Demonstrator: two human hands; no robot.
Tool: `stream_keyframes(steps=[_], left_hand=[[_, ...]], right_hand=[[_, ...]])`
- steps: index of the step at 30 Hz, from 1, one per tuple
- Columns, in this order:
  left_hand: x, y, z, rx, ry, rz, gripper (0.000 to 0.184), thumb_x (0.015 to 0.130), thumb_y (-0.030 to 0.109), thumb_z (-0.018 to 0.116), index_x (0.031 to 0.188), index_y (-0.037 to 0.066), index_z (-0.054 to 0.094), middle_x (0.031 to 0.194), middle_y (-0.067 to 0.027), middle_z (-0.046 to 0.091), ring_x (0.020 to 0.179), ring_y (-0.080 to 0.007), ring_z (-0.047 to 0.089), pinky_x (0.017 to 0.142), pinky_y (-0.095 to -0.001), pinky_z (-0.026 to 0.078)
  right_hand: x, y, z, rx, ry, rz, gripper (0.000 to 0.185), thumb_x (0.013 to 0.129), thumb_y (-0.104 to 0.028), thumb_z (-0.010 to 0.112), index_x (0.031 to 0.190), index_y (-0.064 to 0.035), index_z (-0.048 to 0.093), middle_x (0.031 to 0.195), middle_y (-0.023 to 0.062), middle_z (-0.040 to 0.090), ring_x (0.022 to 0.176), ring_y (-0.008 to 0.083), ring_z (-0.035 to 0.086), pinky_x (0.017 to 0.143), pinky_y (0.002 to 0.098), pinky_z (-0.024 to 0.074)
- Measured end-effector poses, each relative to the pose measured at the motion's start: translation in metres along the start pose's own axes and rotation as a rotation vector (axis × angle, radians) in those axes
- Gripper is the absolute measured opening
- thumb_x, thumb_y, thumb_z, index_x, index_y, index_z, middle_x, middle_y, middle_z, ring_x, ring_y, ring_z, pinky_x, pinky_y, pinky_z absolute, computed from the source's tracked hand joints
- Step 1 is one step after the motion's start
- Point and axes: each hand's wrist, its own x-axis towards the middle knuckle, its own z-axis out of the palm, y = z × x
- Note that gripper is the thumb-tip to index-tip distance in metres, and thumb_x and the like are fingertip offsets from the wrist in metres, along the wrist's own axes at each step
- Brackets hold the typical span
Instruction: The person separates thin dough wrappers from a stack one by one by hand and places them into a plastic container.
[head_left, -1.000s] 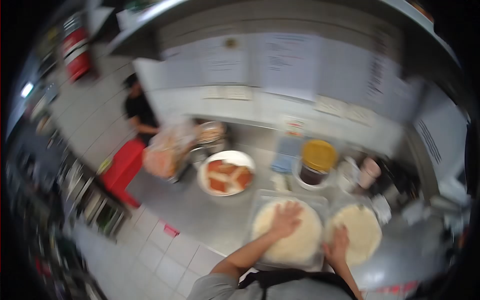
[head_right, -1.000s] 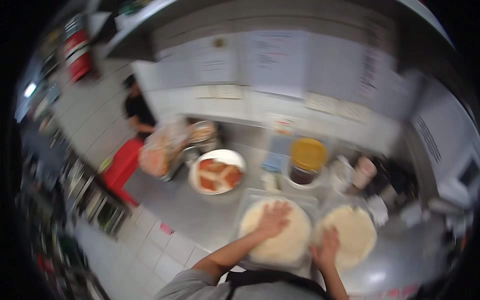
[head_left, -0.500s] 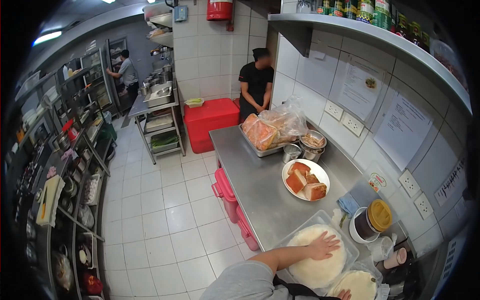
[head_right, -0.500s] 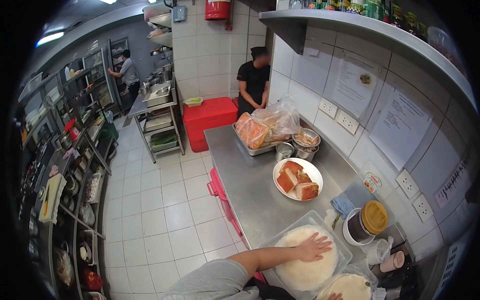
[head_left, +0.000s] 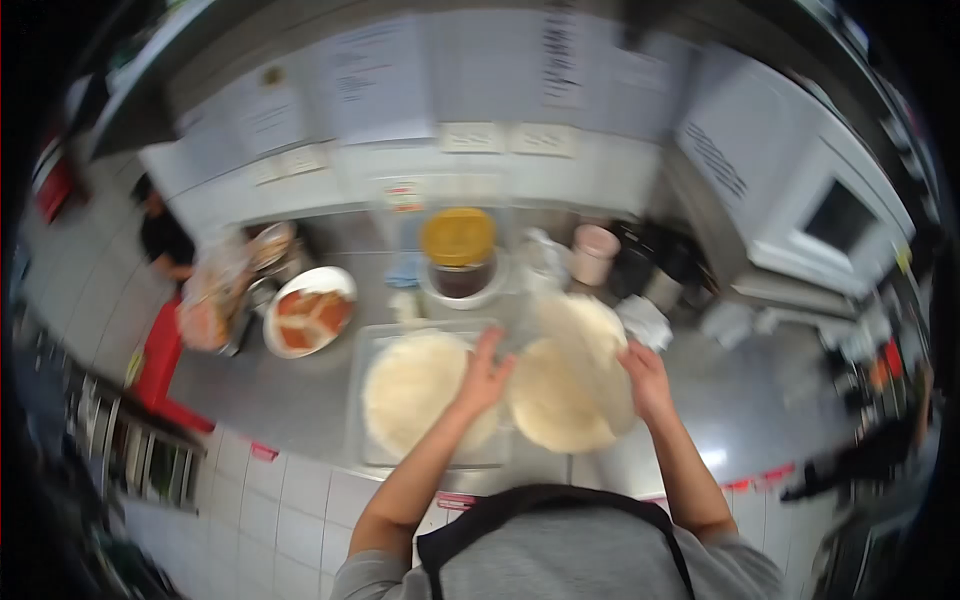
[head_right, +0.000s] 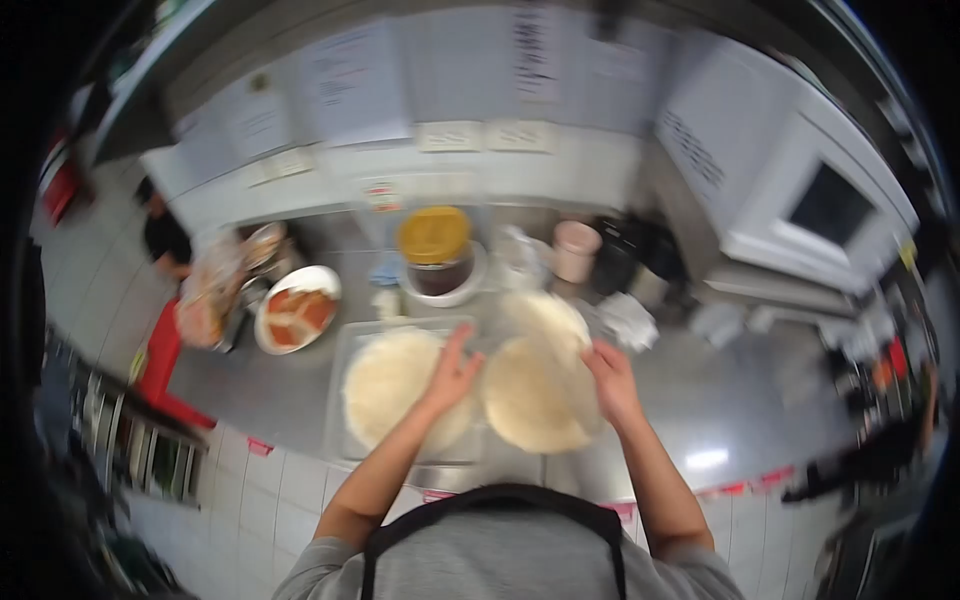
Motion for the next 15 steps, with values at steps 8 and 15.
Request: stream_keyframes(steps=[8,15], left_hand=[[0.016,0.046,0.051,-0.521,0.108,-0.287,0.044,0.088,0.024,0.06,0.118,-0.006,0.052,0.106,-0.0214,0.063,0.097,-0.0331,0.061,0.085,-0.0365,0.046],[0.001,0.005,0.098,0.142,0.156,-0.044,0.043,0.083,0.02,0.062,0.115,-0.007,0.053,0.104,-0.0277,0.062,0.093,-0.0382,0.063,0.084,-0.0429,0.048]], right_hand=[[0.0,0.055,-0.081,0.64,-0.013,0.266,0.03,0.096,-0.022,0.048,0.118,-0.0019,0.053,0.112,0.0093,0.063,0.098,0.0191,0.062,0.086,0.0329,0.0505],[-0.035,0.166,-0.138,0.746,-0.078,0.451,0.032,0.097,-0.025,0.045,0.125,-0.011,0.048,0.116,0.0064,0.061,0.106,0.0204,0.059,0.092,0.0363,0.0482]])
